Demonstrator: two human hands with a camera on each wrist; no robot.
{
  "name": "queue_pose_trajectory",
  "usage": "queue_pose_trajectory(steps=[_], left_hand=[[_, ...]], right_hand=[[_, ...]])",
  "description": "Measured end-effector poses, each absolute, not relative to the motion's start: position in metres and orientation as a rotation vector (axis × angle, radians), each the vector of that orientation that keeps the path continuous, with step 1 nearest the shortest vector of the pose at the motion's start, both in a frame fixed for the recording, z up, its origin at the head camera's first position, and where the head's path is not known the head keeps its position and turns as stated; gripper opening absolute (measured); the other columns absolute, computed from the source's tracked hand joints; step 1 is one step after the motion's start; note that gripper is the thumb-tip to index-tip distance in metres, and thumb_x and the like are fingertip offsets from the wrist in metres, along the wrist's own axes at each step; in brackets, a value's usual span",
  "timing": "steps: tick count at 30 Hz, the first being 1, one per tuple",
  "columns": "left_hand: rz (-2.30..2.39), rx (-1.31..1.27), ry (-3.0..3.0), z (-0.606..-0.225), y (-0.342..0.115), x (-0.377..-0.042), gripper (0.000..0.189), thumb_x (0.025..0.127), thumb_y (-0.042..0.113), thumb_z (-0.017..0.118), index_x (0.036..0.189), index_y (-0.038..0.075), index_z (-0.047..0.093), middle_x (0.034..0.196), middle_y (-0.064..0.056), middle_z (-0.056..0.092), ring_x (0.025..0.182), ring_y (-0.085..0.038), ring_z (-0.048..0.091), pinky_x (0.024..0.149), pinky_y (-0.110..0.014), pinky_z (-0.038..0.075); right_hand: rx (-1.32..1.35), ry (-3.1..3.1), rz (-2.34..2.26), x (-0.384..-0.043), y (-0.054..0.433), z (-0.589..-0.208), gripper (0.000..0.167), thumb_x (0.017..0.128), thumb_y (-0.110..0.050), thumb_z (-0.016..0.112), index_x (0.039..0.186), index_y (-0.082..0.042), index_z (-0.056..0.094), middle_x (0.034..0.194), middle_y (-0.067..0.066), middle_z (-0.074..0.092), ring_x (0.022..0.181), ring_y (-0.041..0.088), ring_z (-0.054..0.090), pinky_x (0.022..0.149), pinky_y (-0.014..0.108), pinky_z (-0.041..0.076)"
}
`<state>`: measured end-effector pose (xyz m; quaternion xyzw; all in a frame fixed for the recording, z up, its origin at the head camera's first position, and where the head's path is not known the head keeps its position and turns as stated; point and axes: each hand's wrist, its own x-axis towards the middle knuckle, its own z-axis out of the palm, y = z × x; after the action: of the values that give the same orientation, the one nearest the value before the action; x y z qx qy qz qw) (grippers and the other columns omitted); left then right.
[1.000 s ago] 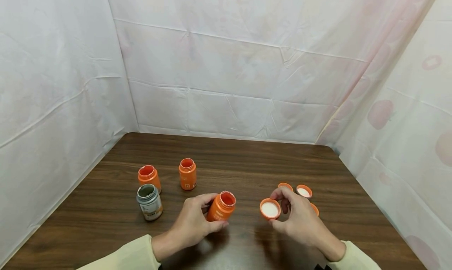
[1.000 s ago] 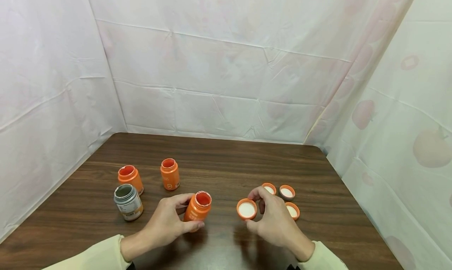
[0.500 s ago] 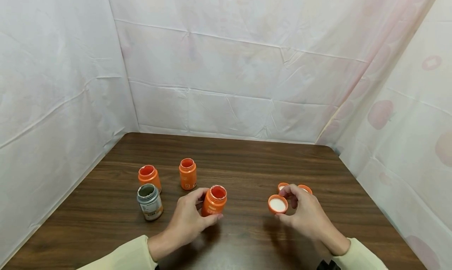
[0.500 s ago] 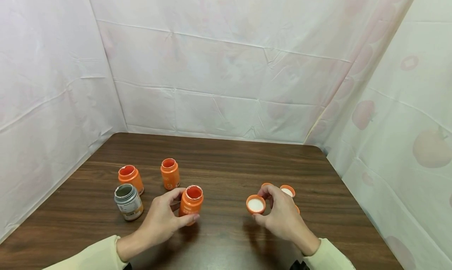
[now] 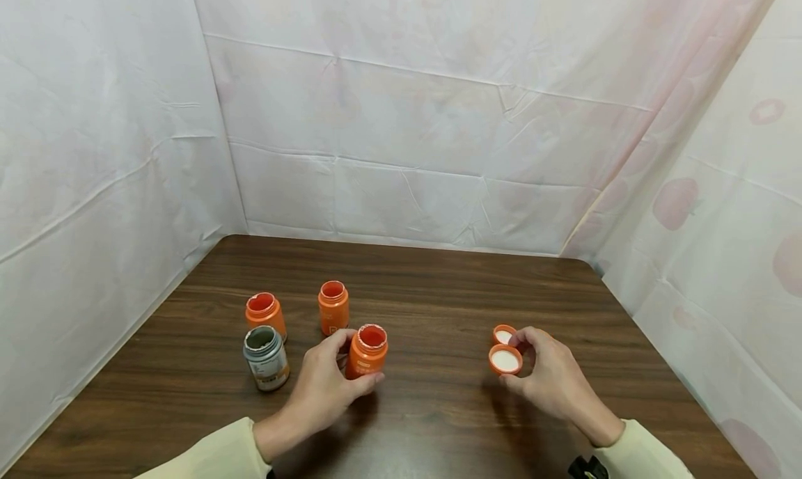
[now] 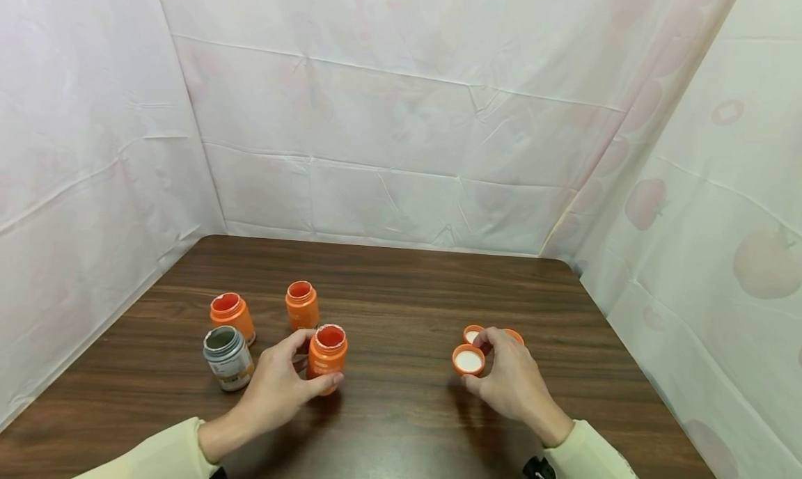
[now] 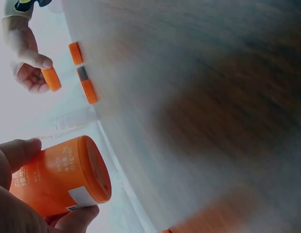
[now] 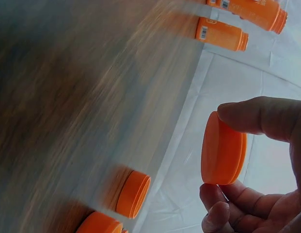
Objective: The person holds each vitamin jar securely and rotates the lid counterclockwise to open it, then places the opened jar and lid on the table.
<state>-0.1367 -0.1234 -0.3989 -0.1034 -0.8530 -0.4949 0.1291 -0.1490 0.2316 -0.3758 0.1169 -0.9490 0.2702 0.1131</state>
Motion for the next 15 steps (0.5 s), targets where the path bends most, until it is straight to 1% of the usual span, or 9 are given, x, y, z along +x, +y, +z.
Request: queue_pose_trajectory(steps=[3, 7, 11, 15], left_hand=[[-1.432, -0.272, -2.492, -0.397, -0.126, -0.137, 0.058, 0.068, 0.015, 0.098, 0.116, 0.012, 0.066, 0.107, 0.0, 0.071, 0.098, -0.012, 0.067, 0.086, -0.035, 0.057], [-1.443, -0.247, -2.501, -0.396, -0.129, -0.137, 0.059, 0.069, 0.017, 0.097, 0.119, 0.011, 0.065, 0.11, -0.003, 0.071, 0.101, -0.014, 0.067, 0.086, -0.036, 0.057], [-1.451, -0.222, -2.501, -0.396, -0.132, -0.137, 0.06, 0.07, 0.016, 0.097, 0.12, 0.011, 0.063, 0.111, -0.004, 0.07, 0.102, -0.016, 0.068, 0.087, -0.035, 0.057], [-1.455, -0.2, -2.487, -0.397, -0.135, -0.137, 0.061, 0.07, 0.013, 0.097, 0.12, 0.01, 0.063, 0.112, -0.005, 0.07, 0.102, -0.016, 0.068, 0.087, -0.033, 0.057]], right_hand=[[0.329, -2.809, 0.747, -0.151, 0.234, -0.378, 0.05, 0.066, -0.016, 0.096, 0.105, -0.01, 0.064, 0.099, -0.001, 0.063, 0.088, 0.015, 0.059, 0.076, 0.036, 0.05], [0.314, -2.835, 0.68, -0.154, 0.237, -0.381, 0.05, 0.067, -0.02, 0.095, 0.105, -0.008, 0.065, 0.101, 0.001, 0.064, 0.092, 0.018, 0.062, 0.077, 0.041, 0.05], [0.309, -2.846, 0.627, -0.157, 0.24, -0.386, 0.05, 0.067, -0.021, 0.095, 0.105, -0.007, 0.065, 0.101, 0.002, 0.064, 0.093, 0.021, 0.065, 0.079, 0.044, 0.05], [0.307, -2.854, 0.583, -0.16, 0.243, -0.391, 0.049, 0.067, -0.021, 0.095, 0.103, -0.007, 0.065, 0.101, 0.003, 0.064, 0.094, 0.023, 0.065, 0.084, 0.052, 0.047]])
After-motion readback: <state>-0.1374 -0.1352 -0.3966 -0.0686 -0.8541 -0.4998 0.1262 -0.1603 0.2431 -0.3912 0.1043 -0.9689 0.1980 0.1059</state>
